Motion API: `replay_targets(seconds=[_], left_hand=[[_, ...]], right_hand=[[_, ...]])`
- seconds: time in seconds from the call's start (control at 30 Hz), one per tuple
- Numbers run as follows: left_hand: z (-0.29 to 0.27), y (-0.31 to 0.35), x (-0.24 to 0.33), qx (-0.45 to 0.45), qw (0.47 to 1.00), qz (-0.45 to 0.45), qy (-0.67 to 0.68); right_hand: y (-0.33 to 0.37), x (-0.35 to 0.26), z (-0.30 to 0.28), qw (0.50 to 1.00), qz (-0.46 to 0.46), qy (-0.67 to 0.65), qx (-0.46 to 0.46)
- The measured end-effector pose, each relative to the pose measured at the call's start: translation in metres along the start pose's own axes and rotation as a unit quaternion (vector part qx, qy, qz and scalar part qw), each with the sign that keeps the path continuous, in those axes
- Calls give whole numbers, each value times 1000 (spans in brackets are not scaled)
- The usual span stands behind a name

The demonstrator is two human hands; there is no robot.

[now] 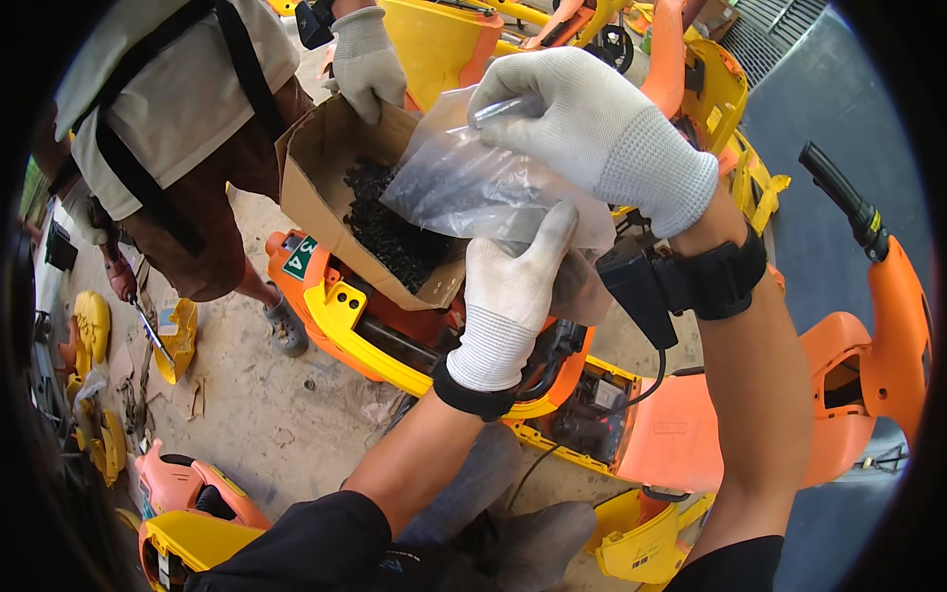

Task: The person uses a cordless drill to fasten screws into the yellow and orange plastic body panels of a small vehicle. They repeatedly position the panels, align screw holes, and drive screws to secure the components together.

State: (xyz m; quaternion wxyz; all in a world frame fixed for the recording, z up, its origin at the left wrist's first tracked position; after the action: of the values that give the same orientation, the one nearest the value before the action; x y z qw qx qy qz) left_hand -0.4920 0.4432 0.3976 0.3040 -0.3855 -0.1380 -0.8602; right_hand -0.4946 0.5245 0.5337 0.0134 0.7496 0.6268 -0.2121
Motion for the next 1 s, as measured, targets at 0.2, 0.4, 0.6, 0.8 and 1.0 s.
replay_targets(seconds=[0.2, 0.4, 0.6, 0.8, 1.0], left_hand=[[-2, 4, 2, -39, 999, -12, -25], [-10, 7, 10, -15, 999, -20, 21], [-6, 9, 13, -2, 1000, 23, 21], [3, 12, 19, -31, 995, 76, -48], [36, 25, 17, -139, 973, 128, -134]], right_hand=[[28, -3, -16, 990, 38, -117, 73], [45, -5, -27, 981, 67, -137, 118], [75, 3, -42, 957, 76, -194, 202], [120, 7, -47, 925, 99, -232, 282], [188, -4, -59, 876, 61, -290, 382]])
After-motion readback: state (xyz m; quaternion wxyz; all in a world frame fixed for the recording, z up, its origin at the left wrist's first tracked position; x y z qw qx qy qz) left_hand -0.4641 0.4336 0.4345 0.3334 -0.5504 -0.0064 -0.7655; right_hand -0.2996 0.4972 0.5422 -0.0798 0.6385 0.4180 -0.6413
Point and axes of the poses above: each hand's wrist, its own y-axis away from the middle knuckle, its own z-axis out of the palm, x = y × z, the point moved 5 cm from there along -y, towards the middle knuckle, and after that the axes turned 7 degrees about y, right-handed, at the moved point
